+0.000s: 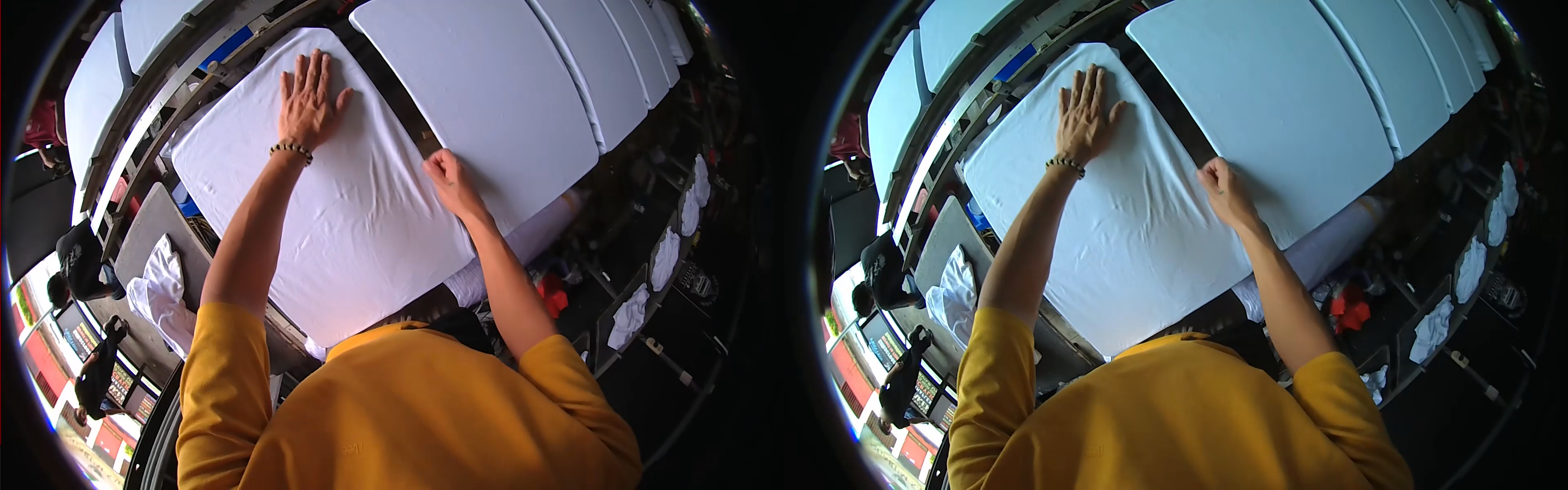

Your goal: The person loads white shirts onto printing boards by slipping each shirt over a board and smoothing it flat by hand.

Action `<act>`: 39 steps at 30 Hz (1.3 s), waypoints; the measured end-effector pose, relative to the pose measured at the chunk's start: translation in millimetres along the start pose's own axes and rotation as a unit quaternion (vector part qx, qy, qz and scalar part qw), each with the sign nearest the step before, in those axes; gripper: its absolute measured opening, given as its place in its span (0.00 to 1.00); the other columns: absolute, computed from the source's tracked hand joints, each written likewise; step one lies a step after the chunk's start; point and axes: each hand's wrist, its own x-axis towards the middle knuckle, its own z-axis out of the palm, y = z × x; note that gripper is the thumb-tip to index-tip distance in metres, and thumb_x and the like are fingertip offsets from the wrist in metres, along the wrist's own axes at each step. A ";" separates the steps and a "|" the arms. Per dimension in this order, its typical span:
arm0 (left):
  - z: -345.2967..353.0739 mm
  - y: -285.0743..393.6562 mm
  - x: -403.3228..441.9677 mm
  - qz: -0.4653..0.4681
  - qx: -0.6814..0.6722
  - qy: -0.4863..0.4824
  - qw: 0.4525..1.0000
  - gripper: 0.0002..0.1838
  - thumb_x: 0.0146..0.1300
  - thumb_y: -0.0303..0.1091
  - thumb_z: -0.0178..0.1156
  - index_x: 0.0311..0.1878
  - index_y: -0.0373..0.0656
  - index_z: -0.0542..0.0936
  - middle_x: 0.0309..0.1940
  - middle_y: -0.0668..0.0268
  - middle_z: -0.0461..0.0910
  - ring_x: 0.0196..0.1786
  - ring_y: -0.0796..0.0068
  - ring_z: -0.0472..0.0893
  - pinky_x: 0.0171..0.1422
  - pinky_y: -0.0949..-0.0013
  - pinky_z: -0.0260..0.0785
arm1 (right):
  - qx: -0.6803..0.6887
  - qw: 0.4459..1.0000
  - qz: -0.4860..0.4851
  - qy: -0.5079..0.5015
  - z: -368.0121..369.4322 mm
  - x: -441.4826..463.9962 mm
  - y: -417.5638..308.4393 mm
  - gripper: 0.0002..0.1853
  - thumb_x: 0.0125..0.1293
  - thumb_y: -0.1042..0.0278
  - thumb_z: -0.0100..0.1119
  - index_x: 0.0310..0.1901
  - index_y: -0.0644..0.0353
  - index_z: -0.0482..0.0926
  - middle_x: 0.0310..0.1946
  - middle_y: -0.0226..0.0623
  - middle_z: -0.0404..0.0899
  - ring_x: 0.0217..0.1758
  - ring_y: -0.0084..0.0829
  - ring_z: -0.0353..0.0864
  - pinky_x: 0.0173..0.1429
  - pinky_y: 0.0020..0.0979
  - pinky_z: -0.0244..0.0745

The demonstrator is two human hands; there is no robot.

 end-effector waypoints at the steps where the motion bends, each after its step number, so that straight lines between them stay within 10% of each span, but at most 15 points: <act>1: -2.7 5.1 -6.4 0.002 -0.009 -0.004 1.000 0.40 0.74 0.61 0.44 0.80 0.44 0.56 0.82 0.63 0.50 0.84 0.59 0.45 0.85 0.47 0.34 | -0.032 0.999 0.001 0.003 5.2 6.4 -0.9 0.20 0.75 0.52 0.54 0.48 0.66 0.75 0.38 0.45 0.82 0.40 0.38 0.80 0.47 0.39 0.74; 4: -11.9 20.3 -27.1 0.006 -0.028 -0.007 1.000 0.40 0.73 0.59 0.47 0.79 0.43 0.57 0.82 0.62 0.51 0.84 0.58 0.47 0.84 0.47 0.36 | -0.168 0.982 0.002 -0.082 23.3 44.1 -2.2 0.35 0.77 0.37 0.42 0.63 0.65 0.73 0.62 0.51 0.78 0.66 0.44 0.76 0.65 0.44 0.72; 6: -19.4 29.2 -39.7 0.004 -0.035 -0.014 0.999 0.39 0.73 0.57 0.48 0.79 0.42 0.57 0.82 0.62 0.51 0.84 0.58 0.47 0.84 0.47 0.35 | 0.076 0.974 0.195 -0.086 32.9 68.1 -4.3 0.34 0.77 0.37 0.42 0.64 0.63 0.74 0.61 0.47 0.79 0.64 0.42 0.76 0.66 0.45 0.73; 8: -25.1 35.6 -52.9 0.002 -0.043 -0.025 0.999 0.39 0.73 0.56 0.49 0.79 0.42 0.57 0.82 0.62 0.51 0.84 0.57 0.47 0.84 0.47 0.35 | 0.452 0.795 0.329 -0.237 19.4 81.7 -13.0 0.32 0.75 0.37 0.48 0.65 0.59 0.74 0.61 0.42 0.78 0.63 0.37 0.77 0.68 0.45 0.73; 12: -37.6 46.8 -71.7 -0.008 -0.059 -0.057 0.997 0.39 0.73 0.55 0.50 0.79 0.42 0.56 0.82 0.62 0.51 0.84 0.57 0.46 0.84 0.46 0.35 | 0.475 0.803 0.271 -0.238 15.5 83.2 -18.3 0.29 0.72 0.43 0.60 0.64 0.56 0.76 0.61 0.35 0.79 0.63 0.31 0.77 0.68 0.41 0.72; 18: -41.7 47.5 -73.8 -0.010 -0.058 -0.070 0.996 0.39 0.74 0.56 0.49 0.79 0.42 0.56 0.82 0.62 0.50 0.84 0.58 0.45 0.85 0.46 0.34 | 0.215 0.955 0.199 -0.047 28.9 78.0 -19.8 0.16 0.76 0.52 0.57 0.49 0.58 0.78 0.48 0.33 0.79 0.48 0.24 0.75 0.58 0.28 0.71; 24: -39.9 47.2 -73.7 -0.015 -0.062 -0.068 0.996 0.39 0.73 0.55 0.49 0.80 0.43 0.56 0.82 0.62 0.50 0.84 0.58 0.45 0.85 0.47 0.33 | 0.186 0.974 0.125 0.036 52.2 79.2 -13.7 0.26 0.74 0.41 0.55 0.53 0.59 0.80 0.53 0.31 0.78 0.60 0.24 0.69 0.66 0.41 0.64; 28: -41.9 47.5 -74.2 -0.017 -0.064 -0.075 0.995 0.39 0.73 0.56 0.49 0.80 0.43 0.55 0.82 0.62 0.50 0.84 0.59 0.45 0.85 0.47 0.32 | 0.199 0.938 0.282 -0.022 55.1 113.5 -22.2 0.38 0.75 0.32 0.42 0.67 0.60 0.73 0.65 0.48 0.76 0.66 0.39 0.76 0.73 0.45 0.67; 32: -44.4 47.6 -73.4 -0.019 -0.071 -0.074 0.995 0.40 0.73 0.56 0.49 0.80 0.44 0.55 0.82 0.63 0.50 0.84 0.59 0.44 0.85 0.48 0.31 | 0.470 0.757 0.292 -0.346 30.9 145.9 -44.2 0.33 0.76 0.38 0.45 0.66 0.61 0.74 0.63 0.43 0.78 0.64 0.40 0.78 0.70 0.48 0.71; 39: -42.1 43.0 -74.3 -0.011 -0.079 -0.072 0.994 0.40 0.72 0.58 0.48 0.80 0.45 0.56 0.82 0.64 0.50 0.84 0.60 0.44 0.85 0.47 0.31 | 0.476 0.830 0.206 -0.207 51.9 157.0 -17.7 0.22 0.80 0.53 0.45 0.64 0.59 0.75 0.60 0.41 0.79 0.61 0.36 0.80 0.68 0.41 0.75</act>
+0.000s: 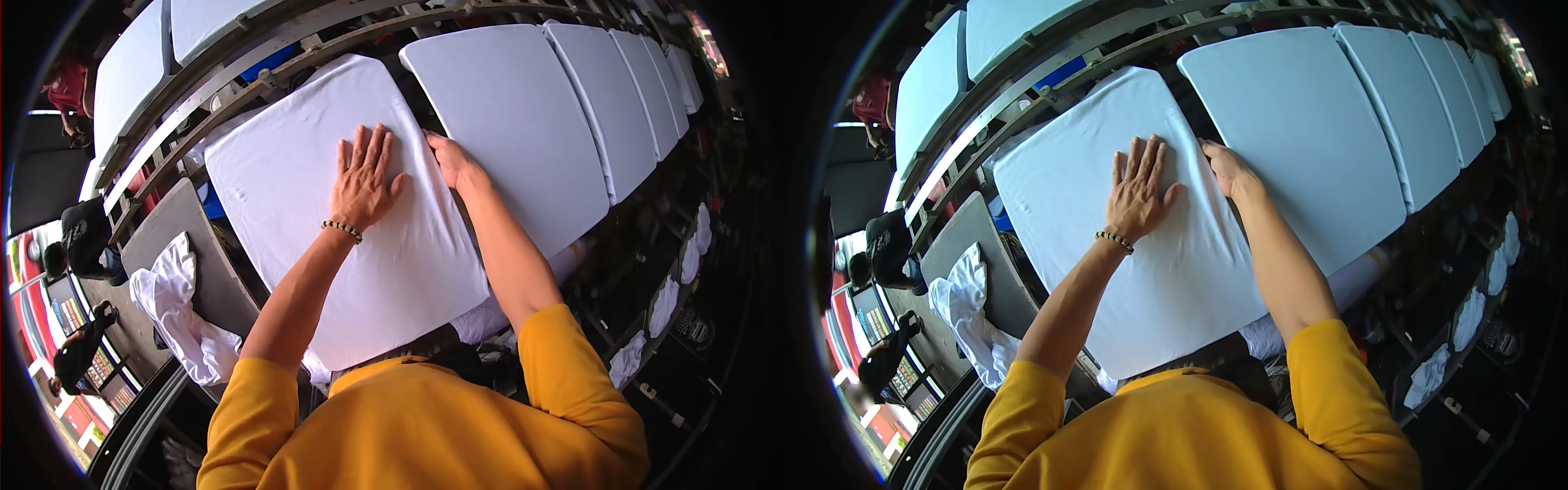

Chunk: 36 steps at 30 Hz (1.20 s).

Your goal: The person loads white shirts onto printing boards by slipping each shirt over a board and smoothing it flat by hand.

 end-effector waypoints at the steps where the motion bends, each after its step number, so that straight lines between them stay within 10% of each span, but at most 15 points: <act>1: 0.2 -2.1 1.2 0.010 -0.006 0.001 1.000 0.40 0.72 0.58 0.48 0.80 0.45 0.56 0.82 0.64 0.50 0.84 0.60 0.44 0.85 0.46 0.31 | -0.027 0.998 -0.033 0.047 -0.2 -0.2 2.5 0.20 0.81 0.56 0.44 0.63 0.59 0.75 0.59 0.39 0.79 0.61 0.34 0.79 0.67 0.40 0.76; 11: 14.7 20.0 -2.9 0.124 -0.067 -0.006 0.990 0.43 0.66 0.52 0.58 0.78 0.38 0.57 0.80 0.56 0.53 0.83 0.58 0.49 0.85 0.47 0.37 | -0.334 0.914 -0.119 0.197 1.8 4.1 8.5 0.19 0.80 0.50 0.47 0.41 0.58 0.76 0.34 0.27 0.73 0.40 0.22 0.65 0.49 0.29 0.67; 14: 27.2 87.8 -107.5 0.241 -0.074 -0.142 0.957 0.43 0.68 0.53 0.52 0.79 0.39 0.55 0.82 0.57 0.49 0.84 0.60 0.46 0.86 0.51 0.33 | -0.395 0.897 -0.105 0.167 8.7 -20.2 0.9 0.25 0.80 0.46 0.42 0.49 0.65 0.74 0.38 0.41 0.75 0.45 0.34 0.69 0.54 0.40 0.69; 16: 4.3 101.7 -136.9 0.292 -0.216 -0.215 0.906 0.43 0.68 0.54 0.55 0.79 0.40 0.57 0.81 0.57 0.52 0.84 0.63 0.48 0.86 0.54 0.36 | -0.351 0.927 -0.054 0.119 8.2 -51.5 -4.6 0.31 0.79 0.43 0.43 0.63 0.68 0.71 0.58 0.48 0.75 0.62 0.37 0.70 0.68 0.38 0.65; 20: 27.6 28.2 -44.5 0.259 -0.150 -0.080 0.951 0.41 0.67 0.47 0.60 0.79 0.42 0.58 0.80 0.60 0.55 0.83 0.62 0.52 0.85 0.49 0.40 | -0.191 0.978 0.000 0.087 -36.9 -117.3 41.3 0.41 0.78 0.41 0.44 0.75 0.73 0.57 0.76 0.50 0.58 0.80 0.38 0.56 0.81 0.36 0.50; 24: 7.8 -17.3 48.2 0.106 -0.035 0.031 0.993 0.38 0.70 0.48 0.57 0.78 0.43 0.59 0.80 0.59 0.56 0.83 0.59 0.50 0.84 0.47 0.39 | -0.237 0.952 0.017 0.192 -30.5 -197.7 79.1 0.38 0.78 0.43 0.46 0.73 0.71 0.60 0.75 0.51 0.61 0.79 0.36 0.59 0.80 0.35 0.54; 31: 18.3 0.8 61.1 0.213 -0.106 0.065 0.969 0.24 0.66 0.45 0.62 0.64 0.50 0.78 0.70 0.59 0.71 0.75 0.57 0.64 0.79 0.41 0.48 | -0.240 0.934 0.081 0.253 -62.6 -234.2 118.5 0.36 0.78 0.40 0.44 0.73 0.64 0.64 0.73 0.50 0.64 0.76 0.37 0.63 0.79 0.38 0.55; 36: 6.9 50.6 126.4 0.211 -0.001 -0.313 0.926 0.17 0.62 0.49 0.65 0.42 0.47 0.87 0.39 0.61 0.87 0.51 0.58 0.83 0.77 0.40 0.51 | -0.062 0.963 0.201 0.168 -25.4 -197.4 56.6 0.29 0.77 0.44 0.48 0.65 0.61 0.73 0.61 0.43 0.77 0.58 0.34 0.79 0.68 0.39 0.72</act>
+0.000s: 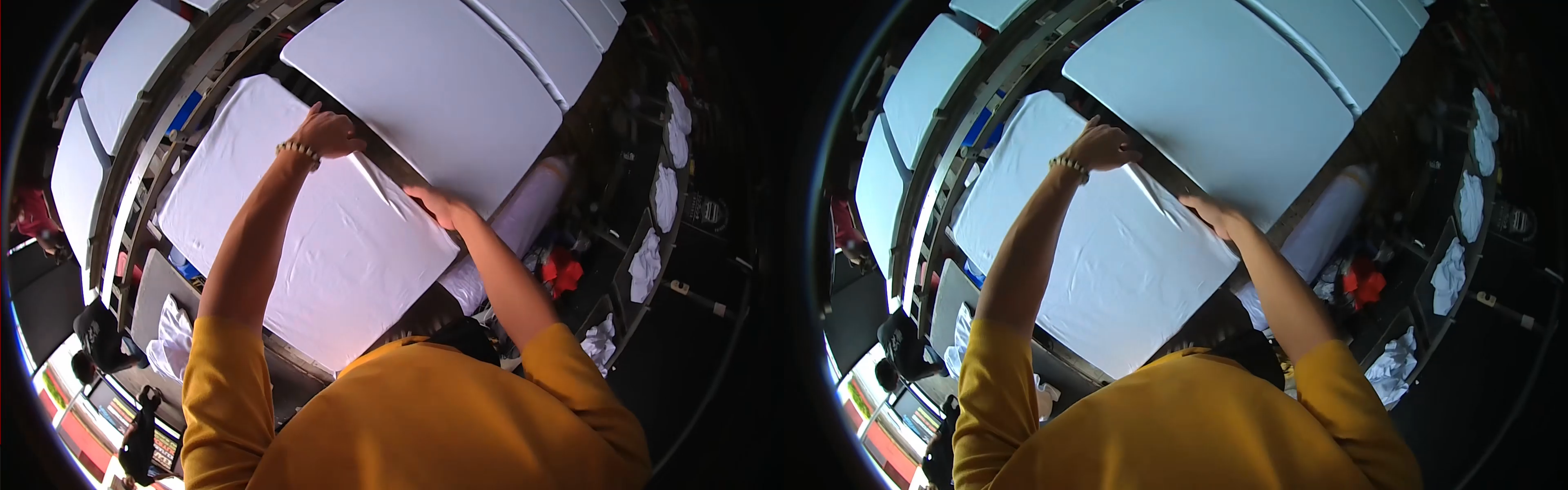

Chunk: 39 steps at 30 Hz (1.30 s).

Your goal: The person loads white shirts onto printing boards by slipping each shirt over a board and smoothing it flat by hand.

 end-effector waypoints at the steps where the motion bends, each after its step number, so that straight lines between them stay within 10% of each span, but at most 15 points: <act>1: -8.3 4.3 12.0 -0.021 0.004 -0.061 0.998 0.17 0.59 0.48 0.68 0.42 0.46 0.88 0.39 0.60 0.87 0.53 0.59 0.83 0.73 0.43 0.56 | 0.004 0.999 -0.024 -0.021 -4.2 9.2 -2.1 0.28 0.77 0.45 0.47 0.65 0.61 0.73 0.61 0.42 0.77 0.59 0.34 0.79 0.66 0.38 0.73; 6: -10.3 -5.8 45.1 0.042 -0.070 -0.206 0.975 0.17 0.55 0.47 0.71 0.40 0.43 0.89 0.39 0.59 0.88 0.47 0.62 0.86 0.57 0.58 0.73 | 0.007 0.981 -0.192 0.027 -0.5 41.5 16.1 0.19 0.79 0.53 0.47 0.55 0.58 0.78 0.51 0.42 0.82 0.54 0.32 0.80 0.57 0.38 0.76; 9: -3.5 -8.5 44.7 0.068 -0.155 -0.180 0.969 0.16 0.54 0.44 0.71 0.41 0.44 0.90 0.40 0.61 0.89 0.45 0.63 0.86 0.54 0.62 0.76 | -0.344 0.853 -0.308 0.244 8.4 22.7 15.5 0.13 0.77 0.57 0.51 0.44 0.59 0.77 0.40 0.47 0.83 0.45 0.38 0.84 0.47 0.43 0.76; 13: 5.5 2.7 32.5 0.047 -0.121 -0.098 0.987 0.13 0.54 0.45 0.71 0.36 0.45 0.89 0.32 0.63 0.87 0.41 0.62 0.85 0.49 0.61 0.74 | -0.354 0.647 -0.497 0.457 28.3 17.4 30.4 0.12 0.75 0.58 0.54 0.36 0.56 0.74 0.27 0.47 0.79 0.27 0.53 0.81 0.30 0.49 0.75; 20: 19.0 11.5 -3.1 0.117 -0.190 0.203 0.953 0.07 0.60 0.32 0.69 0.40 0.43 0.85 0.41 0.60 0.85 0.52 0.56 0.82 0.57 0.59 0.74 | -0.326 0.637 -0.526 0.460 25.4 9.2 27.5 0.12 0.76 0.59 0.55 0.35 0.57 0.74 0.22 0.47 0.78 0.25 0.53 0.81 0.26 0.47 0.74; 22: 17.8 20.9 -33.4 0.062 -0.134 0.457 0.877 0.11 0.59 0.35 0.69 0.43 0.44 0.83 0.50 0.57 0.82 0.53 0.54 0.79 0.61 0.56 0.71 | -0.342 0.654 -0.511 0.440 24.8 9.1 25.5 0.10 0.75 0.62 0.55 0.38 0.58 0.76 0.25 0.46 0.81 0.26 0.52 0.82 0.28 0.47 0.76; 26: 80.6 17.1 -83.7 -0.172 0.081 0.363 0.912 0.39 0.70 0.53 0.58 0.76 0.38 0.63 0.77 0.49 0.60 0.79 0.46 0.57 0.80 0.41 0.47 | -0.333 0.648 -0.526 0.438 24.1 4.7 34.4 0.08 0.74 0.65 0.55 0.46 0.59 0.79 0.31 0.47 0.83 0.32 0.52 0.84 0.35 0.46 0.78; 31: 153.7 176.1 -157.6 0.188 -0.147 0.097 0.966 0.36 0.70 0.43 0.53 0.78 0.43 0.59 0.81 0.59 0.53 0.83 0.61 0.50 0.85 0.47 0.38 | -0.332 0.623 -0.579 0.409 21.6 -33.6 53.6 0.08 0.71 0.75 0.57 0.49 0.65 0.79 0.46 0.48 0.82 0.50 0.49 0.82 0.53 0.41 0.77; 35: 125.4 34.1 -79.2 0.132 0.060 0.279 0.949 0.37 0.67 0.49 0.58 0.75 0.40 0.65 0.78 0.55 0.60 0.80 0.59 0.58 0.81 0.46 0.49 | -0.394 0.585 -0.601 0.375 21.0 -45.5 100.9 0.12 0.69 0.76 0.58 0.53 0.66 0.79 0.54 0.48 0.78 0.55 0.49 0.80 0.58 0.44 0.75; 39: 30.3 -101.8 -27.9 -0.126 0.112 0.430 0.887 0.36 0.70 0.54 0.54 0.73 0.39 0.66 0.75 0.51 0.63 0.77 0.48 0.61 0.75 0.37 0.52 | -0.553 0.622 -0.518 0.198 50.7 -46.4 141.6 0.30 0.76 0.63 0.49 0.75 0.65 0.59 0.78 0.54 0.54 0.81 0.55 0.51 0.81 0.55 0.45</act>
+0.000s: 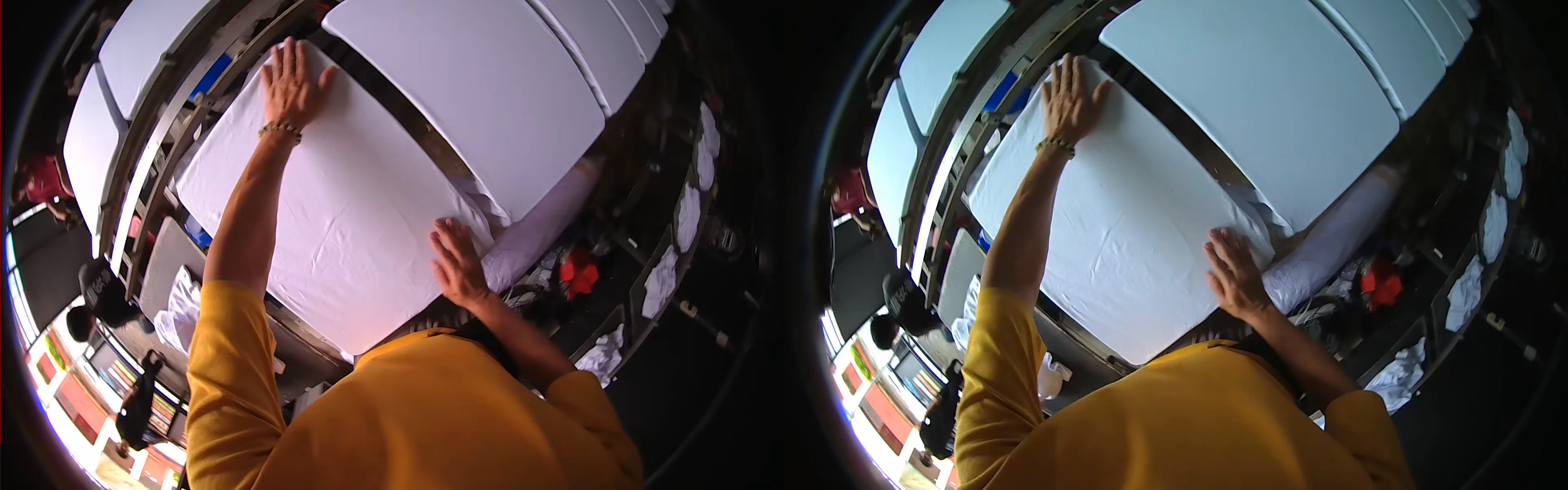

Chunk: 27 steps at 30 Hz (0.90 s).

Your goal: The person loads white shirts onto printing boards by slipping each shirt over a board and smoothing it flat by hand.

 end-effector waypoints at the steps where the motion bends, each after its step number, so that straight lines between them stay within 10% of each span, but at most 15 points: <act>1: -3.4 5.5 1.2 -0.016 -0.011 -0.011 1.000 0.36 0.71 0.55 0.54 0.73 0.38 0.66 0.74 0.50 0.63 0.77 0.46 0.60 0.75 0.36 0.52 | 0.000 1.000 0.020 0.006 3.4 -2.6 -0.7 0.31 0.77 0.59 0.45 0.76 0.65 0.57 0.78 0.54 0.53 0.82 0.55 0.50 0.82 0.56 0.43; 5: -60.0 146.3 -144.2 0.205 -0.006 -0.165 0.965 0.36 0.71 0.52 0.48 0.77 0.41 0.62 0.79 0.55 0.56 0.82 0.51 0.52 0.82 0.37 0.42 | 0.013 0.995 0.073 0.063 17.1 25.9 -0.6 0.37 0.79 0.45 0.31 0.78 0.65 0.50 0.80 0.54 0.47 0.83 0.55 0.43 0.83 0.56 0.34; 7: -89.1 181.9 -222.7 0.100 -0.243 -0.244 0.933 0.35 0.68 0.51 0.54 0.76 0.49 0.66 0.79 0.64 0.58 0.82 0.54 0.54 0.82 0.40 0.44 | -0.014 0.994 0.082 0.070 20.2 59.2 1.7 0.37 0.78 0.45 0.34 0.79 0.63 0.51 0.80 0.51 0.47 0.83 0.56 0.42 0.82 0.57 0.33; 11: -119.5 22.7 -175.3 -0.048 -0.109 -0.179 0.977 0.38 0.60 0.54 0.64 0.74 0.57 0.69 0.78 0.59 0.60 0.79 0.48 0.58 0.78 0.38 0.50 | -0.169 0.982 -0.087 -0.009 18.1 207.9 -25.3 0.35 0.72 0.38 0.49 0.77 0.39 0.61 0.81 0.41 0.50 0.82 0.59 0.43 0.81 0.63 0.37; 18: -91.1 -158.9 -154.5 -0.226 0.078 -0.005 0.971 0.39 0.70 0.64 0.50 0.73 0.43 0.68 0.69 0.50 0.70 0.73 0.50 0.67 0.77 0.49 0.52 | -0.178 0.962 -0.149 0.146 90.7 434.7 -49.3 0.43 0.67 0.24 0.44 0.78 0.36 0.58 0.82 0.42 0.47 0.83 0.58 0.38 0.80 0.67 0.28; 21: -99.1 -125.4 -199.4 -0.271 0.110 0.004 0.956 0.40 0.71 0.62 0.49 0.76 0.41 0.64 0.77 0.48 0.58 0.80 0.44 0.53 0.82 0.44 0.43 | -0.178 0.963 -0.159 0.126 101.1 378.9 -70.4 0.41 0.68 0.26 0.45 0.78 0.37 0.60 0.82 0.44 0.45 0.83 0.60 0.37 0.77 0.73 0.26; 27: -156.8 165.4 -349.1 -0.250 -0.056 -0.230 0.939 0.34 0.73 0.49 0.47 0.79 0.48 0.60 0.82 0.60 0.51 0.84 0.48 0.45 0.83 0.42 0.31 | -0.139 0.967 -0.194 -0.093 75.8 41.9 -77.4 0.35 0.67 0.56 0.48 0.76 0.55 0.62 0.80 0.41 0.53 0.84 0.56 0.43 0.79 0.70 0.30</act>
